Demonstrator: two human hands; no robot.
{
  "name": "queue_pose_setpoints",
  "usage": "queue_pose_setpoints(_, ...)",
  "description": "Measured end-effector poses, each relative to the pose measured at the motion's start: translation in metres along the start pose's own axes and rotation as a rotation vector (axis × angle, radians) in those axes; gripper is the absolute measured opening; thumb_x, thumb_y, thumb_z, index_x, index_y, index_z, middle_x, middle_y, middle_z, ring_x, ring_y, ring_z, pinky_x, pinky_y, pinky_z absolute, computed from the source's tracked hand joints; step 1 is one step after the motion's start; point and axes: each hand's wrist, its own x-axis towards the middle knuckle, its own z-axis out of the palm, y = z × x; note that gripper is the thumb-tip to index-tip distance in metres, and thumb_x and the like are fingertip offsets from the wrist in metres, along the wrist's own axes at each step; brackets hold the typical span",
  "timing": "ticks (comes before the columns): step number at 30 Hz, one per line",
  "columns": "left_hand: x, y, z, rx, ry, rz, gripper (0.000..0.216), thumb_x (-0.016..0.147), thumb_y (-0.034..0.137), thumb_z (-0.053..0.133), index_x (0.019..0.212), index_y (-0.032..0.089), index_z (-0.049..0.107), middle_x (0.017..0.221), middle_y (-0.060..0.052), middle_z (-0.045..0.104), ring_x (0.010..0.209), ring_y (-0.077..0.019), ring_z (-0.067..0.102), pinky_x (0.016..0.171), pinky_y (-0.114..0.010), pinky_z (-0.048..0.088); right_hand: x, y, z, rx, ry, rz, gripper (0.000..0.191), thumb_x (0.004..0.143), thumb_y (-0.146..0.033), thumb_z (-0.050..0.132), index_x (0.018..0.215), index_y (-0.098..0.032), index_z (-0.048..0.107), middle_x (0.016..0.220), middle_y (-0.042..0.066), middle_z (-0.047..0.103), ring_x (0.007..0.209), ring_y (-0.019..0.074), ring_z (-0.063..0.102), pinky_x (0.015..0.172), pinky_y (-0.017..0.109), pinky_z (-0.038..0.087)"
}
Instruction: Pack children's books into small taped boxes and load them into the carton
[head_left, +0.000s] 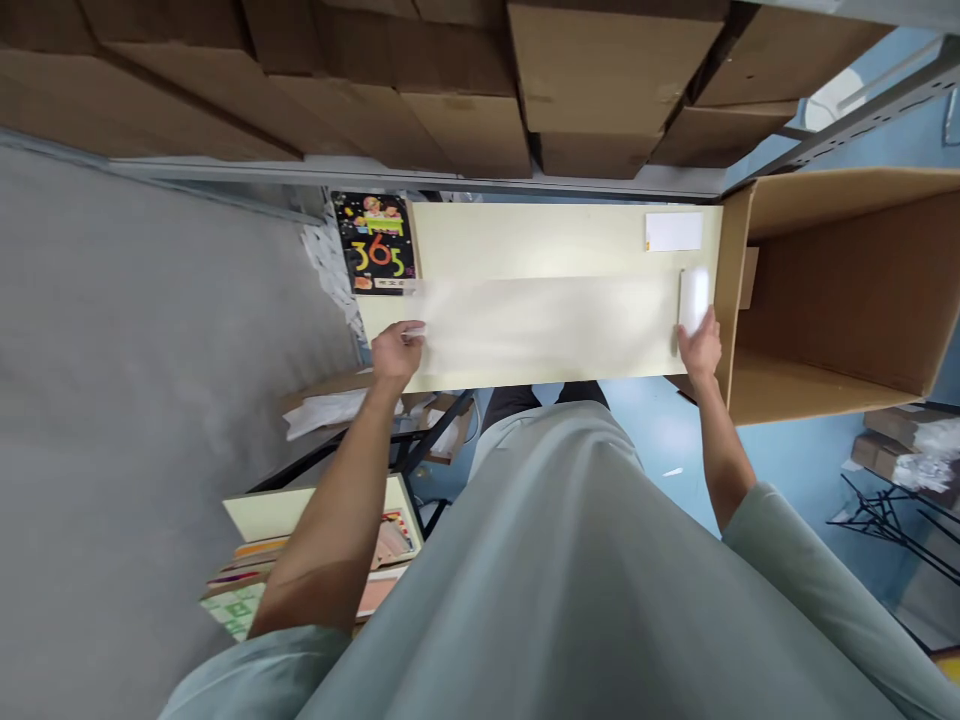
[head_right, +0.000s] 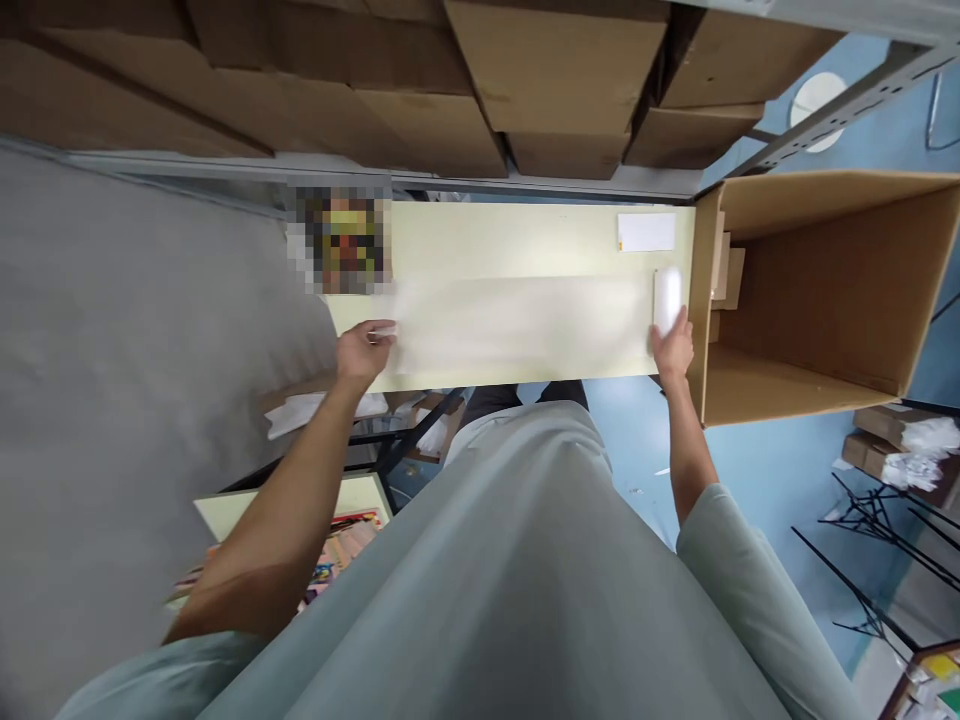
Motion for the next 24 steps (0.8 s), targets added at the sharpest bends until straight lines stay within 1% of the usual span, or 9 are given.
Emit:
queue_pose_setpoints(4,0.010,-0.021,-0.004,-0.066,-0.076,0.044,0.027,0.087,0.018,0.064,0.107,0.021,0.082,0.096,-0.007,0.080,0.094,-0.0274,0.077,0.096,-0.036,0.059,-0.011,-0.019,-0.001,-0.042,0.089,0.019,0.094,0.105,-0.059,0.057,0.177,-0.006,0.027,0.163,0.039,0.052,0.150,0.0516,0.059,0.120,0.072,0.053)
queue_pose_setpoints(7,0.023,-0.040,-0.018,-0.126,-0.044,0.050,0.024,0.092,0.024,0.066,0.113,0.021,0.077,0.117,-0.009,0.082,0.102,-0.0245,0.078,0.099,-0.034,0.059,-0.026,-0.066,0.003,-0.056,0.169,-0.043,0.089,0.107,-0.053,0.056,0.177,-0.005,0.030,0.174,0.038,0.039,0.167,0.0491,0.041,0.130,0.072,0.043)
queue_pose_setpoints(9,0.037,-0.049,-0.028,-0.197,0.032,0.041,0.034,0.095,0.031,0.071,0.128,0.020,0.070,0.132,-0.012,0.079,0.105,-0.0228,0.077,0.098,-0.033,0.059,-0.042,-0.122,0.013,-0.025,0.134,-0.166,0.078,0.109,-0.046,0.053,0.176,-0.009,0.036,0.179,0.033,0.038,0.170,0.0447,0.037,0.134,0.071,0.040)
queue_pose_setpoints(12,0.066,-0.051,-0.038,-0.271,0.120,0.037,0.051,0.096,0.032,0.074,0.143,0.017,0.062,0.146,-0.017,0.072,0.111,-0.0232,0.076,0.098,-0.033,0.059,-0.078,-0.236,0.043,0.069,-0.039,-0.435,0.065,0.111,-0.040,0.050,0.173,-0.018,0.047,0.178,0.024,0.046,0.168,0.0397,0.042,0.135,0.071,0.042)
queue_pose_setpoints(15,0.096,-0.044,-0.041,-0.245,0.135,0.036,0.047,0.096,0.030,0.073,0.140,0.016,0.065,0.144,-0.018,0.072,0.117,-0.0256,0.074,0.105,-0.035,0.057,-0.113,-0.358,0.081,0.174,-0.258,-0.705,0.058,0.114,-0.034,0.049,0.169,-0.020,0.055,0.181,0.017,0.046,0.169,0.0356,0.041,0.138,0.066,0.041)
queue_pose_setpoints(17,0.112,-0.038,-0.042,-0.216,0.122,0.023,0.038,0.097,0.029,0.071,0.133,0.017,0.069,0.137,-0.016,0.074,0.115,-0.0265,0.074,0.108,-0.037,0.056,-0.128,-0.425,0.102,0.216,-0.356,-0.768,0.056,0.115,-0.032,0.048,0.170,-0.022,0.055,0.181,0.013,0.047,0.169,0.0338,0.042,0.139,0.062,0.041)
queue_pose_setpoints(18,0.118,-0.037,-0.043,-0.208,0.110,0.013,0.034,0.098,0.029,0.070,0.130,0.018,0.070,0.134,-0.015,0.075,0.113,-0.0269,0.074,0.109,-0.038,0.055,-0.132,-0.452,0.111,0.227,-0.390,-0.751,0.055,0.116,-0.031,0.047,0.170,-0.021,0.055,0.179,0.014,0.051,0.167,0.0341,0.045,0.138,0.061,0.042)
queue_pose_setpoints(21,0.127,-0.035,-0.046,-0.222,0.073,-0.004,0.026,0.099,0.025,0.066,0.123,0.019,0.073,0.125,-0.013,0.077,0.111,-0.0291,0.074,0.111,-0.044,0.055,-0.132,-0.499,0.128,0.247,-0.417,-0.604,0.052,0.117,-0.026,0.043,0.164,-0.016,0.060,0.163,0.018,0.066,0.148,0.0331,0.064,0.130,0.054,0.052)
queue_pose_setpoints(24,0.129,-0.035,-0.048,-0.217,0.131,0.054,0.018,0.099,0.024,0.068,0.113,0.016,0.076,0.129,-0.018,0.076,0.125,-0.0333,0.071,0.122,-0.048,0.049,-0.127,-0.510,0.135,0.272,-0.404,-0.477,0.050,0.117,-0.024,0.041,0.162,-0.016,0.062,0.154,0.017,0.072,0.131,0.0301,0.074,0.121,0.049,0.059)
